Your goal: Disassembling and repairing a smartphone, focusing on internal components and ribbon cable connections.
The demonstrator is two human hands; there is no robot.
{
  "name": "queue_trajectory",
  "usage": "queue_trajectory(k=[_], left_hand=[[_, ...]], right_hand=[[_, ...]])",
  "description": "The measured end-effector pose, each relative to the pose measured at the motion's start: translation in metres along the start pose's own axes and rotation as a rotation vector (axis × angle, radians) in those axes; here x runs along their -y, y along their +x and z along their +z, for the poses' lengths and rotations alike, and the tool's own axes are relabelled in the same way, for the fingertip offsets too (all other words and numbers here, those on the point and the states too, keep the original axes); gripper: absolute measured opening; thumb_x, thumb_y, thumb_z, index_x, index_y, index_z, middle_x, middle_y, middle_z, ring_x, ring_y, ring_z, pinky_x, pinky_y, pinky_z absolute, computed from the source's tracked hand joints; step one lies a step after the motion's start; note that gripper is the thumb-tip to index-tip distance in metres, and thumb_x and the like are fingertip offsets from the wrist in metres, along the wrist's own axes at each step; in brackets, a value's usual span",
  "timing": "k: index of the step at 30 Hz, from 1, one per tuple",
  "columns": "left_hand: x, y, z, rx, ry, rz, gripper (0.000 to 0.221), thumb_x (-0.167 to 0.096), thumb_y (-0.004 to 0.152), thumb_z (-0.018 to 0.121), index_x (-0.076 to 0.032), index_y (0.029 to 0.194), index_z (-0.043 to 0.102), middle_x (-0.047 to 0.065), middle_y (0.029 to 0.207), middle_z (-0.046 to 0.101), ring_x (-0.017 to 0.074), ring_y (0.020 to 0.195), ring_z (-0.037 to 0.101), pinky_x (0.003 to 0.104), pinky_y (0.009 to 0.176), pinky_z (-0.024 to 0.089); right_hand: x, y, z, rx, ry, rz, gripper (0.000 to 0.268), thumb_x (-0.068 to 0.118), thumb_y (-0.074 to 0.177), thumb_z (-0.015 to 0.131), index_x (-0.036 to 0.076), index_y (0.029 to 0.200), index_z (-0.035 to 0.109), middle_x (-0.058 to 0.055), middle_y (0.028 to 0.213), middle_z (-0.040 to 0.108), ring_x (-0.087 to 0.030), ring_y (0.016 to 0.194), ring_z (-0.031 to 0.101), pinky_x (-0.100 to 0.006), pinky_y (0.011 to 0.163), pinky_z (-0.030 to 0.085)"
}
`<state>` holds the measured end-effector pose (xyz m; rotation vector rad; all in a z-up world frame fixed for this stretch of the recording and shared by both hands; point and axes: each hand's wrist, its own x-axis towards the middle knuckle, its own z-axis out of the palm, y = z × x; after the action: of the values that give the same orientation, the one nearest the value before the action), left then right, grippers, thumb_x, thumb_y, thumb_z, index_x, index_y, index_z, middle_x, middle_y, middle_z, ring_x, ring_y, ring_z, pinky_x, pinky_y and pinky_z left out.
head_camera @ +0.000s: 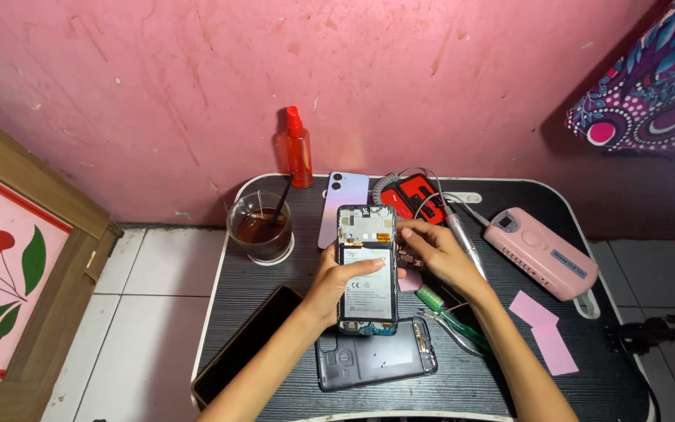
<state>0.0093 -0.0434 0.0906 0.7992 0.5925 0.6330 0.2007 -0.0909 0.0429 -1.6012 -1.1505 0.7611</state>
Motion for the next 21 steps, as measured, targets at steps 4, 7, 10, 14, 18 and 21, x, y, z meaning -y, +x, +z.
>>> queue_trajectory(k=[4,7,10,14,18,21], left_hand=[[0.006,0.012,0.001,0.030,-0.029,-0.065,0.050,-0.015,0.072,0.082,-0.004,0.114,0.057,0.016,0.100,0.071,0.0279,0.092,0.072,0.045,0.080,0.058],[0.039,0.040,-0.034,0.066,-0.055,-0.065,0.053,-0.013,0.078,0.079,-0.003,0.121,0.051,0.022,0.109,0.069,0.0329,0.101,0.070,0.051,0.084,0.057],[0.091,0.076,-0.083,0.166,-0.023,0.041,0.045,-0.006,0.085,0.075,-0.005,0.125,0.055,0.016,0.104,0.067,0.0271,0.097,0.070,0.050,0.083,0.059],[0.082,0.067,-0.078,0.204,-0.079,0.086,0.048,0.007,0.078,0.070,-0.003,0.124,0.059,0.015,0.103,0.070,0.0215,0.091,0.067,0.044,0.085,0.059],[0.077,0.060,-0.075,0.228,-0.057,0.118,0.056,0.015,0.065,0.068,0.001,0.120,0.063,0.016,0.098,0.072,0.0222,0.086,0.069,0.041,0.082,0.057],[0.077,0.059,-0.076,0.212,-0.098,0.101,0.055,0.016,0.063,0.065,0.002,0.116,0.064,0.015,0.096,0.070,0.0212,0.084,0.066,0.037,0.076,0.056]], right_hand=[[0.002,-0.006,-0.007,-0.161,0.031,-0.186,0.023,0.003,0.097,0.063,0.003,0.114,0.078,-0.010,0.085,0.074,-0.013,0.075,0.056,-0.027,0.073,0.049],[0.015,-0.017,0.001,-0.332,-0.234,-0.397,0.015,0.009,0.088,0.077,0.017,0.098,0.083,0.000,0.087,0.077,-0.013,0.064,0.058,-0.024,0.064,0.045],[0.026,-0.029,0.021,-0.291,-0.361,-0.672,0.017,0.008,0.083,0.080,0.013,0.099,0.081,-0.005,0.090,0.076,-0.021,0.068,0.068,-0.031,0.065,0.056],[0.018,-0.031,0.038,-0.236,-0.485,-0.750,0.023,0.009,0.087,0.074,0.010,0.110,0.077,-0.006,0.106,0.070,-0.023,0.054,0.063,-0.034,0.050,0.054],[0.011,-0.032,0.043,-0.218,-0.514,-0.760,0.024,0.010,0.087,0.072,0.010,0.110,0.077,-0.006,0.108,0.067,-0.022,0.051,0.063,-0.034,0.046,0.053],[0.009,-0.029,0.044,-0.209,-0.508,-0.812,0.020,0.010,0.087,0.072,0.009,0.106,0.077,-0.008,0.105,0.069,-0.021,0.047,0.061,-0.032,0.044,0.052]])
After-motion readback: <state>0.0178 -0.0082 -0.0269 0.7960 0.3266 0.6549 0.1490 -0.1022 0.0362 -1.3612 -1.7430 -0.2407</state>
